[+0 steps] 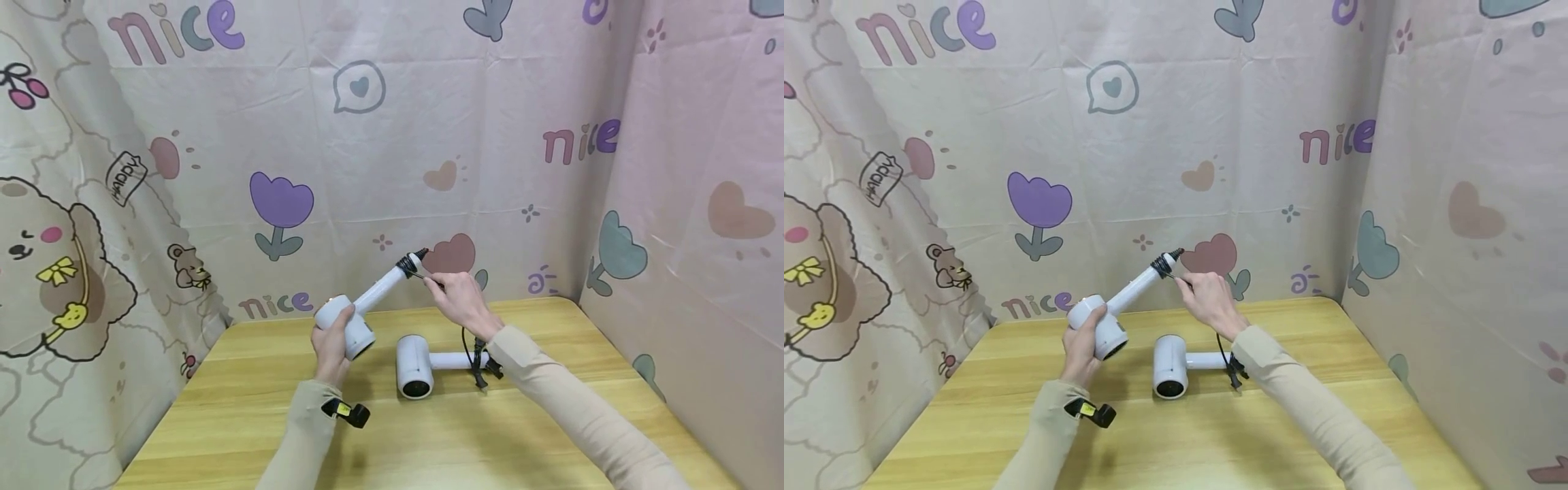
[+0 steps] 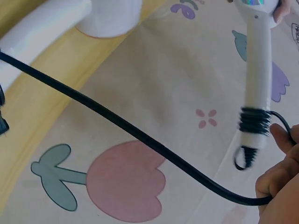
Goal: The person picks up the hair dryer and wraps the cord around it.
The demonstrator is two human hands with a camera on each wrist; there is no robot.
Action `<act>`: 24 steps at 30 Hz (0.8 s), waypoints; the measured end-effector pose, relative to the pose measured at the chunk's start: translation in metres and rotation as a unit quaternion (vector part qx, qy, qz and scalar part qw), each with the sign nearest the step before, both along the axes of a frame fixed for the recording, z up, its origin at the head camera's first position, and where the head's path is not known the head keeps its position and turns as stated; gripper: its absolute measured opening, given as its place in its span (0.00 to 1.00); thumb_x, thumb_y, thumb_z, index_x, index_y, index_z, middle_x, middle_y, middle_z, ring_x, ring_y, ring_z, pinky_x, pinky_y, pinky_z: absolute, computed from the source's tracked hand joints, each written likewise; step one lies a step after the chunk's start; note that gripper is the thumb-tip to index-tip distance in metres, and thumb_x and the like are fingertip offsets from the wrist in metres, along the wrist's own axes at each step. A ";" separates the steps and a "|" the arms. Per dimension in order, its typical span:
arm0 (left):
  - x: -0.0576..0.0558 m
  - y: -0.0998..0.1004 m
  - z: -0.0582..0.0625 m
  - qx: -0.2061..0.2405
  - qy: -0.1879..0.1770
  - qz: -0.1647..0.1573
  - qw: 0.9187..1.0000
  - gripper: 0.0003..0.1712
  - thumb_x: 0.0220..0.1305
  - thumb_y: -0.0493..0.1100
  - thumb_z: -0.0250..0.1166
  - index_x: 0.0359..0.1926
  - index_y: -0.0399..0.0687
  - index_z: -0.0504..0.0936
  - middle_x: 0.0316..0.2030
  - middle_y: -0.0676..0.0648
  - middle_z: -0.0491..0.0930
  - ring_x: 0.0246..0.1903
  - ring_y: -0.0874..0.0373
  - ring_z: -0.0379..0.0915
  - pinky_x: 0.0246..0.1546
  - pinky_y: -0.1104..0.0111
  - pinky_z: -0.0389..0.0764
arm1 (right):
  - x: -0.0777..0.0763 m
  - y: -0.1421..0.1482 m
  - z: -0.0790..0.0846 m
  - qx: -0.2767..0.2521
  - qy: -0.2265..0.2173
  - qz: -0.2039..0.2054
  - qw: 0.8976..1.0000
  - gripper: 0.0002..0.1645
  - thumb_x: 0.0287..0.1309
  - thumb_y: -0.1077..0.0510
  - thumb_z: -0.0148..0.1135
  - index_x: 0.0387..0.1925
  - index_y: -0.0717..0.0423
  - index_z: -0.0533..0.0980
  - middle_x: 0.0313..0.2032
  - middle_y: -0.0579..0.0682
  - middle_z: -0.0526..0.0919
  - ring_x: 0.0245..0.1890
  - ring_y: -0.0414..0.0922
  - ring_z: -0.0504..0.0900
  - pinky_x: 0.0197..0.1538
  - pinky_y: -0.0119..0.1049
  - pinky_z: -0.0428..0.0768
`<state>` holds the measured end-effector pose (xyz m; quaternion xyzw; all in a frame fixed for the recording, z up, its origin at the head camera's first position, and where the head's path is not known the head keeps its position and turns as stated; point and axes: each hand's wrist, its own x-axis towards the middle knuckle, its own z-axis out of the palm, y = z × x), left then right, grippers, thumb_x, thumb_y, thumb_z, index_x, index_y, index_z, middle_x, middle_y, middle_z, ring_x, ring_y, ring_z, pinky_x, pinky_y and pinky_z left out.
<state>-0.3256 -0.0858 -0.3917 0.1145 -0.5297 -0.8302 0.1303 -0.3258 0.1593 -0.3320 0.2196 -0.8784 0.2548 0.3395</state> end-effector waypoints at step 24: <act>0.006 -0.008 0.000 0.174 -0.057 -0.260 0.948 0.27 0.69 0.57 0.55 0.58 0.48 0.59 0.35 0.51 0.78 0.29 0.60 0.77 0.34 0.72 0.81 | -0.025 0.054 -0.010 -0.156 -0.362 0.177 0.902 0.20 0.72 0.52 0.51 0.51 0.60 0.82 0.18 0.43 0.60 0.20 0.38 0.58 0.25 0.28 0.60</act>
